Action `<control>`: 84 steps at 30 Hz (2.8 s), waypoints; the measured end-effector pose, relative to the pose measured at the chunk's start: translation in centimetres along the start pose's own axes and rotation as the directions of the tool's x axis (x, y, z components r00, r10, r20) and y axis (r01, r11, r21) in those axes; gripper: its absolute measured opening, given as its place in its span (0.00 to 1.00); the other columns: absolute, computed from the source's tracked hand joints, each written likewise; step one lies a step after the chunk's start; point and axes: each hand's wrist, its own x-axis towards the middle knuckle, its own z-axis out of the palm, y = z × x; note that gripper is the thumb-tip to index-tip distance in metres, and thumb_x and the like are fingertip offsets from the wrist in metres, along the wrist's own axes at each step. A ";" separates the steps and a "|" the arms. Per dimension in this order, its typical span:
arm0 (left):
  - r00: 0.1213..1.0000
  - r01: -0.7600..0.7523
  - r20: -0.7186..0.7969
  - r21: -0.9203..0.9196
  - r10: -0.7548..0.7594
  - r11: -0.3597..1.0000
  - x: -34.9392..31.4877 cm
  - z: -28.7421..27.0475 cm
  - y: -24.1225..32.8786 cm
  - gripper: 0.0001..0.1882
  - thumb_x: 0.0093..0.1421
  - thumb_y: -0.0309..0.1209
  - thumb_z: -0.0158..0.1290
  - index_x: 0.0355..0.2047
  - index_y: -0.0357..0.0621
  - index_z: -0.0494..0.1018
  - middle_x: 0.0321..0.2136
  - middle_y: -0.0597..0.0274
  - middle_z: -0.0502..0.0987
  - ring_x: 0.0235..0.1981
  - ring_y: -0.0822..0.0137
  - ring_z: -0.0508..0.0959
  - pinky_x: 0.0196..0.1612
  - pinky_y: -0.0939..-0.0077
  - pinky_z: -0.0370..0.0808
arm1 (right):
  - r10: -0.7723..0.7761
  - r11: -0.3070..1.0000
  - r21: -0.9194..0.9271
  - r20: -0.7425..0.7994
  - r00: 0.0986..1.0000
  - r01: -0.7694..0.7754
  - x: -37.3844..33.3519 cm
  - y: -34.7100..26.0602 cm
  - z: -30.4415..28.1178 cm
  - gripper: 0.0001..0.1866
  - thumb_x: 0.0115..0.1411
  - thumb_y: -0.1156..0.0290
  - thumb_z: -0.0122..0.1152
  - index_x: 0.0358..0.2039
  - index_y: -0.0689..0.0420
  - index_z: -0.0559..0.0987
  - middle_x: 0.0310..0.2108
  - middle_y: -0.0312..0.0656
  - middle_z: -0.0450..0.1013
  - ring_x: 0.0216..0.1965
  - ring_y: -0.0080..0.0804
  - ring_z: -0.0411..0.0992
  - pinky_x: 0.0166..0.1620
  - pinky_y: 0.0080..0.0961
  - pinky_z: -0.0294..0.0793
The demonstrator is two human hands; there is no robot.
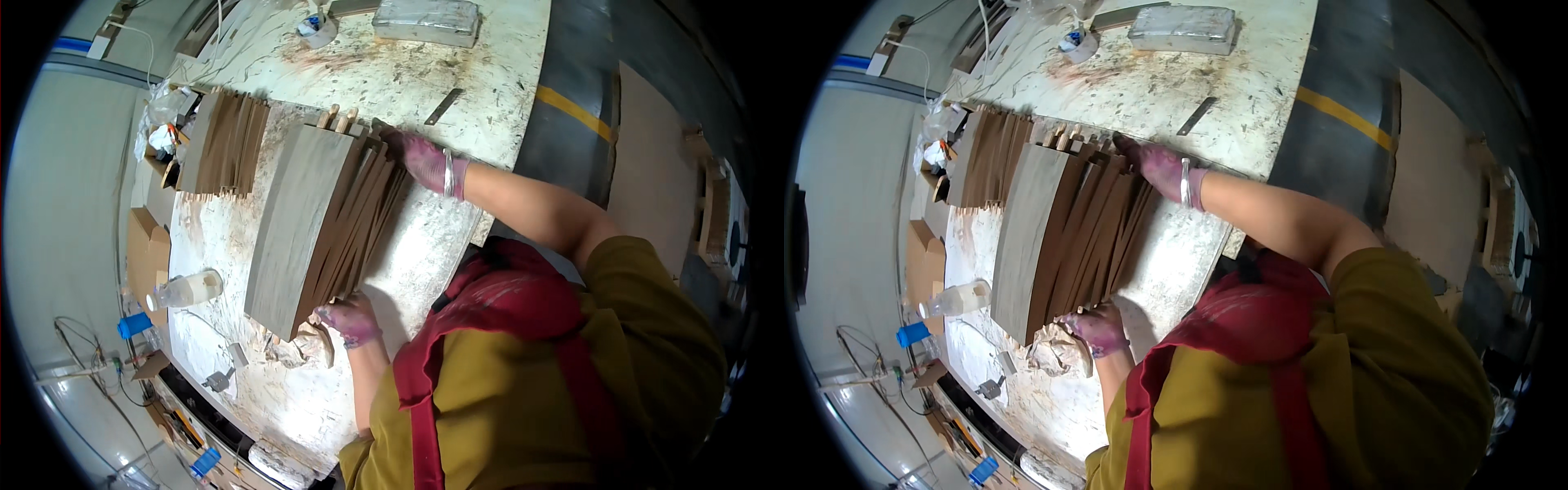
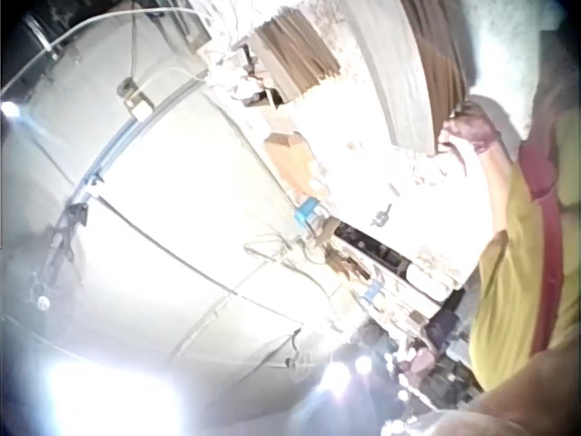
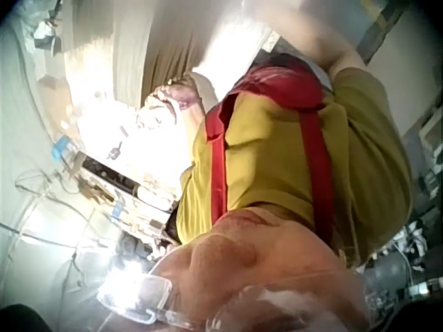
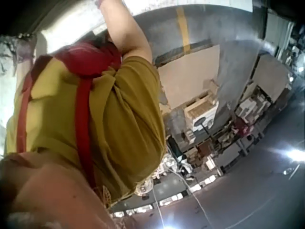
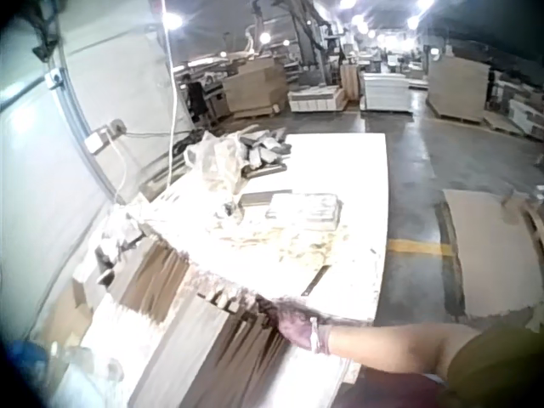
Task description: The person carries a stack of wood components to a workstation, applies glue to the joints of individual pieces using a small applicator, and then re-stacks the components.
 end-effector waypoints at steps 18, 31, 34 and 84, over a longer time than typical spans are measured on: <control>0.750 0.198 0.479 -0.821 -0.456 -0.536 3.5 -11.3 -7.6 0.30 0.62 0.55 0.36 0.54 0.45 0.61 0.50 0.54 0.67 0.50 0.57 0.69 0.50 0.56 0.71 | -0.048 0.848 0.527 0.178 0.983 -0.054 2.7 -7.0 -9.4 0.40 0.56 0.32 0.35 0.55 0.52 0.68 0.56 0.48 0.63 0.61 0.41 0.57 0.60 0.36 0.59; 0.741 0.557 0.414 -0.819 -0.529 0.140 0.5 -3.2 -0.5 0.30 0.51 0.35 0.52 0.54 0.35 0.61 0.51 0.51 0.68 0.54 0.56 0.66 0.58 0.60 0.59 | 0.090 0.481 0.768 0.437 0.895 -0.424 2.3 -7.3 -1.4 0.25 0.62 0.51 0.48 0.53 0.52 0.70 0.48 0.28 0.67 0.46 0.20 0.63 0.50 0.18 0.59; 0.875 -0.040 0.162 -0.915 -0.456 -0.401 3.3 -4.6 -3.8 0.28 0.61 0.35 0.48 0.58 0.36 0.55 0.52 0.52 0.64 0.54 0.62 0.65 0.58 0.69 0.63 | -0.040 0.733 0.592 0.529 0.848 -0.334 5.2 -9.6 -3.3 0.27 0.61 0.50 0.49 0.51 0.59 0.69 0.44 0.34 0.71 0.48 0.22 0.65 0.50 0.22 0.63; 0.916 0.154 0.379 -0.632 0.129 0.759 14.8 -28.7 -5.0 0.43 0.43 0.34 0.62 0.59 0.38 0.57 0.52 0.51 0.66 0.55 0.59 0.67 0.57 0.68 0.63 | -0.411 0.911 0.298 0.689 0.597 0.284 5.2 -29.2 -14.7 0.22 0.58 0.59 0.56 0.51 0.57 0.73 0.45 0.39 0.71 0.44 0.27 0.69 0.49 0.25 0.69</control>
